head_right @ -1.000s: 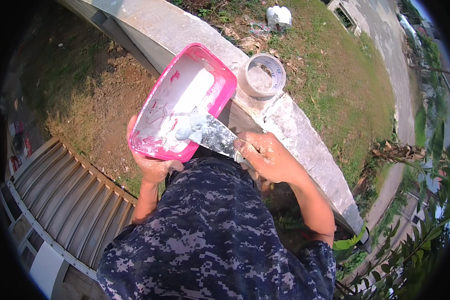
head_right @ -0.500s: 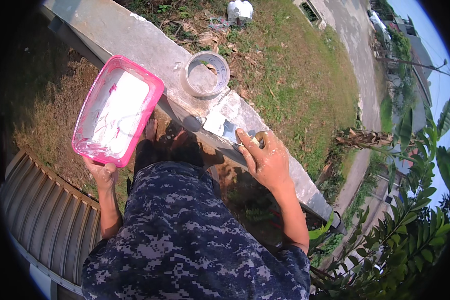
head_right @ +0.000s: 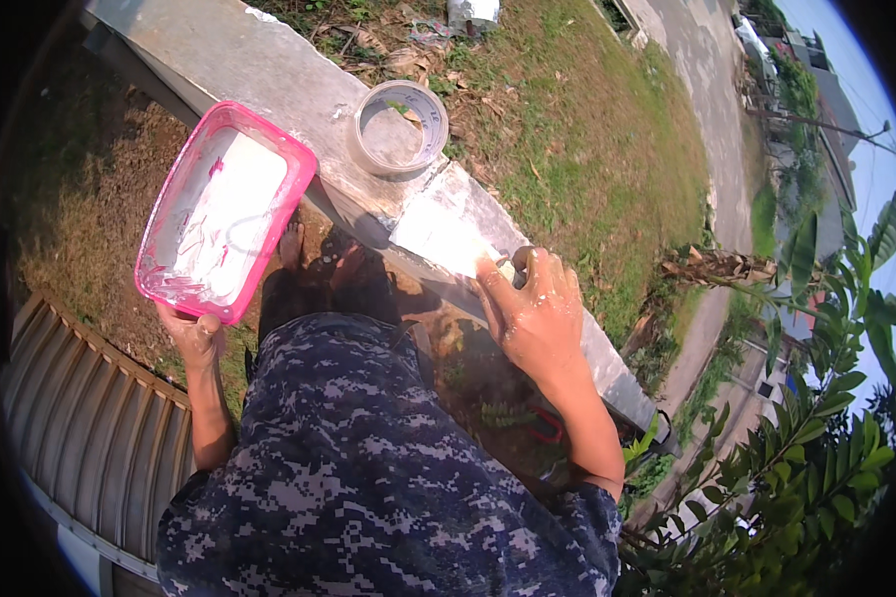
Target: The person scoops white plaster from a pink container with a trowel and applies it to a curved concrete wall, smoothing the surface along a crack. The person repeatedly reloads the trowel and continues spreading the plaster along the wall's edge.
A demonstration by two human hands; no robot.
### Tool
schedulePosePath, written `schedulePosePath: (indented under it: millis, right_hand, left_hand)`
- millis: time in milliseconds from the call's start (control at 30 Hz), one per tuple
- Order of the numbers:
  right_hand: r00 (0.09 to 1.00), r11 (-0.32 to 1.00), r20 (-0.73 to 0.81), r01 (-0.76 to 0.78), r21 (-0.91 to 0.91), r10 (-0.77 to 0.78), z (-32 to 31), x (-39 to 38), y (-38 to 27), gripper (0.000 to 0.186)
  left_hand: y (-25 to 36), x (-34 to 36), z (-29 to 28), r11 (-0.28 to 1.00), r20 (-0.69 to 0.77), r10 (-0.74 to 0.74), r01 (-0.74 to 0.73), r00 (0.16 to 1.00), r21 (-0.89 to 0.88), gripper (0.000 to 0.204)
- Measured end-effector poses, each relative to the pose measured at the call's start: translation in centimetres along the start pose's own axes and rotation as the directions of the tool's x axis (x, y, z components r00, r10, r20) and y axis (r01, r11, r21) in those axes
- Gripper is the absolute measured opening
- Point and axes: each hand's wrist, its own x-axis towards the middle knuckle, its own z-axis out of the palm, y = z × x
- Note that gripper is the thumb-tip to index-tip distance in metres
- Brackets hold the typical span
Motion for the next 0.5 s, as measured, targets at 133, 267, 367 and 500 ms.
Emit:
schedulePosePath:
  millis: [133,267,367,500]
  right_hand:
    - [0.992,0.999,0.129,-0.016,0.037,0.011,0.9,1.8,-1.1,0.052]
    - [0.972,0.998,0.228,-0.059,0.03,0.05,0.9,1.7,-0.8,0.055]
    - [0.963,0.997,0.26,-0.081,0.006,0.077,0.8,0.8,0.4,0.057]
    - [0.982,0.998,0.176,-0.061,0.001,0.06,0.9,-0.4,1.7,0.051]
  left_hand:
    - [0.3,0.2,0.0,0.998,0.03,0.047,-0.047,0.998,-0.029,0.114]
    - [0.9,0.2,0.2,0.997,-0.044,-0.011,0.015,0.999,0.075,0.121]
    - [0.9,0.4,0.4,0.998,-0.044,-0.024,0.026,0.999,0.063,0.121]
    - [0.5,0.1,0.0,0.999,-0.038,-0.014,0.016,0.999,0.04,0.12]
